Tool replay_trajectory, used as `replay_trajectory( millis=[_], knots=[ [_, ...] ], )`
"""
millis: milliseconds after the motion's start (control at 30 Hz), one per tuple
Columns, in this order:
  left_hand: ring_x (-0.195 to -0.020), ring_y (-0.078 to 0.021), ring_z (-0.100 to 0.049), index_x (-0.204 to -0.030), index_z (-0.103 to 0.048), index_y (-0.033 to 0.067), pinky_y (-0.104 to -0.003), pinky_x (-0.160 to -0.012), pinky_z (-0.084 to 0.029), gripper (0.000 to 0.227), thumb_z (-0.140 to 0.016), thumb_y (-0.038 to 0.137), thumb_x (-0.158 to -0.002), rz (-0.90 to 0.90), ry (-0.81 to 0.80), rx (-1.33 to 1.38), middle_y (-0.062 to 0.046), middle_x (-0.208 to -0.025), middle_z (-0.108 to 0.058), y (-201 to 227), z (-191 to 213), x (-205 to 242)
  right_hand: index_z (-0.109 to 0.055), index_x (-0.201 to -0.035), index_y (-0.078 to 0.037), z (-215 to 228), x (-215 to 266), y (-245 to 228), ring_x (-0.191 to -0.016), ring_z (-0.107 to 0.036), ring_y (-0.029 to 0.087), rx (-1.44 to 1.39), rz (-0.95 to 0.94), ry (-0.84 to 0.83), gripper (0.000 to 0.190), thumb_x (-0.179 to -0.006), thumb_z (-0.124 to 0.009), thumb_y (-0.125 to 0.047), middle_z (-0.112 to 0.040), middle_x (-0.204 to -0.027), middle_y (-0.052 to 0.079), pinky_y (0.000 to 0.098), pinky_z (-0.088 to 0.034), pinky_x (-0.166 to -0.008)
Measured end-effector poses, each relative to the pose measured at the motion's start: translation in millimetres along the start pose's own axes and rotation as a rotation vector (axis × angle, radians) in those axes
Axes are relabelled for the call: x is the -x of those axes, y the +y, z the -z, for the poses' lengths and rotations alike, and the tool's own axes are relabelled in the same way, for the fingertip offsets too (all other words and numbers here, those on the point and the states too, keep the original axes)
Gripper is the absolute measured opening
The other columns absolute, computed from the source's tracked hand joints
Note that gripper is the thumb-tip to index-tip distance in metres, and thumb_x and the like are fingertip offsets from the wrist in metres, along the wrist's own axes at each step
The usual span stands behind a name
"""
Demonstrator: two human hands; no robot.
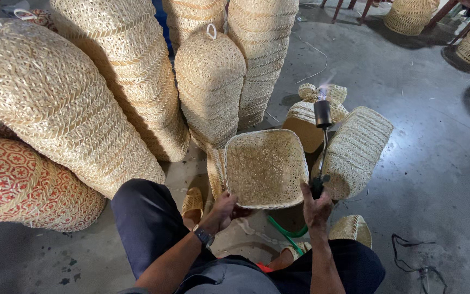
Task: The person uses a handheld gas torch to singe the stray fibers off of various woven baskets and containers, turning the items over by hand to reach all sides.
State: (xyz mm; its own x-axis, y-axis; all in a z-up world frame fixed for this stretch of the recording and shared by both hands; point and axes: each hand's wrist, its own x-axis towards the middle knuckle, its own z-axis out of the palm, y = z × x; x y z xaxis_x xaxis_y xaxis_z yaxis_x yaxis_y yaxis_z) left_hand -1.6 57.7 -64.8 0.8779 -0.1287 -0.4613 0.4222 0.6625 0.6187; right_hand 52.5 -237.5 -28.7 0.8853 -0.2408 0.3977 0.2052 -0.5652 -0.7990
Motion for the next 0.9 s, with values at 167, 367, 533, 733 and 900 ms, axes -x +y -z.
replay_trajectory(
  millis=[167,367,533,733,900],
  knots=[
    [-0.089,-0.0424,-0.074,-0.127,-0.039,-0.0051,-0.05,-0.075,-0.068,0.028,-0.047,0.006,-0.103,-0.04,0.24,0.025,-0.033,-0.116,-0.06,31.8,6.5,-23.0,-0.068,-0.093,0.002,30.3,-9.6,-41.0,-0.054,-0.056,0.015,-0.156,-0.357,-0.135,0.048,-0.1,-0.068,-0.045,-0.058,-0.064,0.002,0.0323,-0.045,-0.051],
    [-0.091,-0.0373,-0.074,-0.138,-0.044,-0.0023,-0.046,-0.074,-0.067,0.038,-0.044,0.004,-0.101,-0.44,-0.054,0.036,-0.025,-0.12,-0.065,65.6,13.6,-43.0,-0.068,-0.116,0.001,38.8,2.9,-77.0,-0.063,-0.067,0.017,-0.014,0.15,-0.387,0.036,-0.096,-0.066,-0.029,-0.071,-0.077,0.008,0.0327,-0.053,-0.055],
    [-0.1,-0.0325,-0.074,-0.14,-0.041,-0.0005,-0.046,-0.081,-0.069,0.039,-0.044,0.0,-0.101,-0.47,-0.085,0.011,-0.02,-0.127,-0.063,73.0,-6.4,-30.4,-0.07,-0.111,-0.002,0.4,15.2,-88.1,-0.068,-0.067,0.033,0.157,0.135,-0.47,0.027,-0.1,-0.07,-0.027,-0.068,-0.079,0.021,0.0411,-0.05,-0.06],
    [-0.093,-0.0324,-0.075,-0.142,-0.035,0.004,-0.041,-0.074,-0.069,0.044,-0.045,0.001,-0.1,-0.445,-0.017,-0.07,-0.019,-0.127,-0.063,82.0,-16.2,-16.6,-0.067,-0.117,-0.002,-4.6,11.2,-124.2,-0.07,-0.07,0.033,0.091,0.09,-0.58,0.032,-0.098,-0.067,-0.027,-0.071,-0.081,0.02,0.0422,-0.05,-0.063],
    [-0.084,-0.0342,-0.075,-0.142,-0.033,0.0027,-0.04,-0.068,-0.068,0.044,-0.046,0.002,-0.1,-0.429,0.055,-0.131,-0.022,-0.121,-0.063,83.1,-9.2,-18.7,-0.067,-0.112,-0.002,-6.0,10.1,-143.4,-0.076,-0.074,0.028,0.078,0.18,-0.523,0.027,-0.102,-0.065,-0.027,-0.074,-0.087,0.017,0.04,-0.053,-0.066]
  ],
)
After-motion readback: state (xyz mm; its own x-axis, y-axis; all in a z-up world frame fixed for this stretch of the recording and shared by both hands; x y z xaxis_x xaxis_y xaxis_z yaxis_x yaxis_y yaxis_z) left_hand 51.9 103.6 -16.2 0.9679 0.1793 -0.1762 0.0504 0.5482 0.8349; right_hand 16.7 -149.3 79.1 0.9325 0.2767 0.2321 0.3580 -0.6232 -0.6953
